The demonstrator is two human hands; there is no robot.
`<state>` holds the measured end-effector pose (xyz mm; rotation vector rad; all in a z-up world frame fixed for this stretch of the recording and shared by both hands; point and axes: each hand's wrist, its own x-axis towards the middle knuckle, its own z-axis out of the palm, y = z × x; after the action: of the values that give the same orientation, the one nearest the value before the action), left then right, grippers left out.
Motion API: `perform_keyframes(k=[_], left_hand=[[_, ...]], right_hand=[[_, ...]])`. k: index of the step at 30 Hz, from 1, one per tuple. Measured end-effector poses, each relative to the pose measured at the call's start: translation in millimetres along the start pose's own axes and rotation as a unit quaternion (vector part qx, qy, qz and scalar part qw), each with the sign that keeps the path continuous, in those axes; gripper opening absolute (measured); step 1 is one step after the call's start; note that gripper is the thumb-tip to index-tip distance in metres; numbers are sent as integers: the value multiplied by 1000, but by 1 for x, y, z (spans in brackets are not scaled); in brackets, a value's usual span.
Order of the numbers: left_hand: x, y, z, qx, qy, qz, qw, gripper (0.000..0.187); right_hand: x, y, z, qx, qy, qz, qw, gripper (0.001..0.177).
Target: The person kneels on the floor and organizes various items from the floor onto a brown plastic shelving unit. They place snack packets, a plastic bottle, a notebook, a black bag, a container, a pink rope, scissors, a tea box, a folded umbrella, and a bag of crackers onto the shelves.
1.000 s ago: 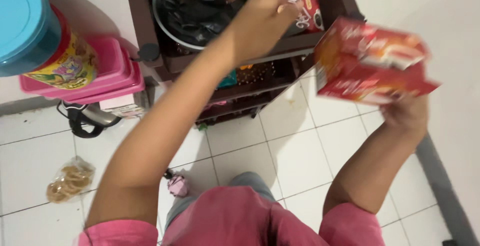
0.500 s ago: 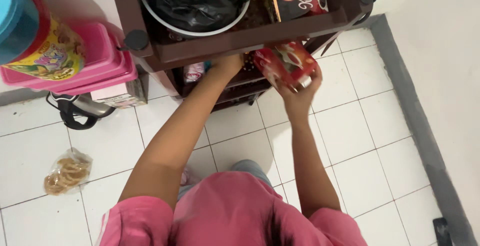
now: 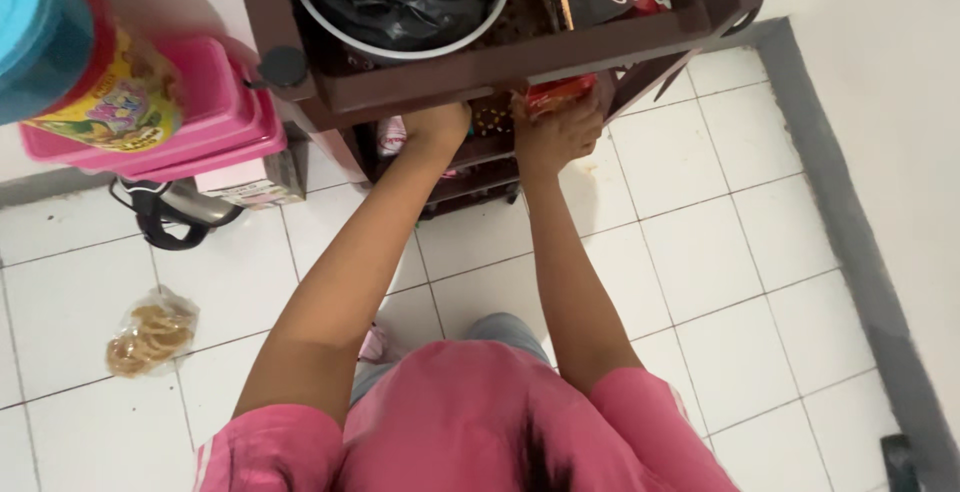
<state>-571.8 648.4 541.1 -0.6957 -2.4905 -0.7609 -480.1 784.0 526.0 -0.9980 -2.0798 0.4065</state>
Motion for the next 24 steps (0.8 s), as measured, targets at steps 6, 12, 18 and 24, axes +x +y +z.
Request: perform_keyframes(k=[6,12,18,24], left_hand=[[5,19,-14,-22,-55,-39,998,15],[-4,16,-13,-19,-88,-41,995,16],[-8,17,-9,-34,-69,-44,996,17],[-12,7,-8,-46,-87,-59,993,18]], right_hand=[[7,12,30,-73,12,-44,996,122],[3,13,30,-86,-52,-101,990,132],[-8,16,-3,145,20,-132,980,118],[2,18,-15,-46,-128,-185,973,62]])
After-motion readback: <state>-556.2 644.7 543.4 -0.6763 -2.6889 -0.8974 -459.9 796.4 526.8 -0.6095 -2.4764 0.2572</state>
